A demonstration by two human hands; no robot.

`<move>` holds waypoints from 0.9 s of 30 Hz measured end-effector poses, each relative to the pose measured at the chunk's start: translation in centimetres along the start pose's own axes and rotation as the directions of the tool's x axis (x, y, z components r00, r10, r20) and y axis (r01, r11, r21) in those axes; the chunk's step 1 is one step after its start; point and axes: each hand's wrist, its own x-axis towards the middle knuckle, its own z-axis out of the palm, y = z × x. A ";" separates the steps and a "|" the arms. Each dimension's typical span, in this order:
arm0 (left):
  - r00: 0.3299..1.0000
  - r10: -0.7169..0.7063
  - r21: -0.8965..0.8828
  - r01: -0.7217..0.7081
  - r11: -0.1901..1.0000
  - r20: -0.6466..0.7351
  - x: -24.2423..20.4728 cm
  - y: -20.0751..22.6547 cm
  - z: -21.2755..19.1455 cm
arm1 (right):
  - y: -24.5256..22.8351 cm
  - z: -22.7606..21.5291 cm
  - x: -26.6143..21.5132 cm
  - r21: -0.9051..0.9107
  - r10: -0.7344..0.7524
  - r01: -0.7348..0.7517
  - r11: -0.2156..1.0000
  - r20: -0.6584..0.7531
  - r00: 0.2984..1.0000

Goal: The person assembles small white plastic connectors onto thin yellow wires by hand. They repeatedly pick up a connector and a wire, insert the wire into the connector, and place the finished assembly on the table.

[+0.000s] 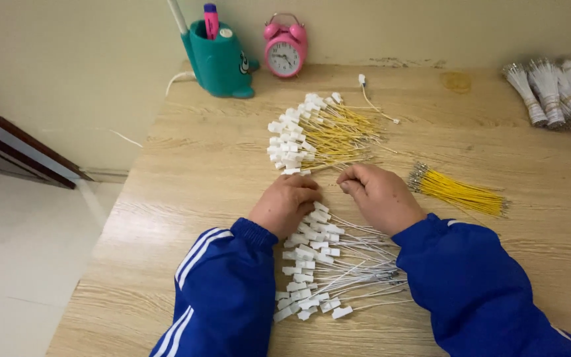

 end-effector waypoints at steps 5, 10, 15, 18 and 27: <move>0.999 -0.007 -0.018 0.008 1.000 0.038 0.4 -1.2 0.8 | 0.5 0.1 0.0 -0.057 -0.083 0.081 0.995 -0.026 0.996; 0.998 -0.001 0.020 -0.001 1.000 0.058 0.8 -1.3 1.1 | 1.0 0.7 0.2 -0.079 -0.099 0.096 0.992 -0.047 0.994; 1.000 -0.003 -0.010 0.003 1.000 0.016 1.0 -1.7 1.8 | 1.7 1.2 0.5 0.010 -0.154 0.156 0.988 -0.115 0.981; 0.997 -0.071 -0.086 0.070 0.994 -0.009 0.7 -1.1 0.9 | 1.4 1.2 0.3 0.009 -0.187 0.190 0.982 -0.149 0.971; 0.923 -0.374 -0.851 0.124 0.510 -0.089 -0.3 -0.1 1.1 | -1.4 -0.7 -1.4 -0.062 -0.257 0.250 0.966 -0.147 0.955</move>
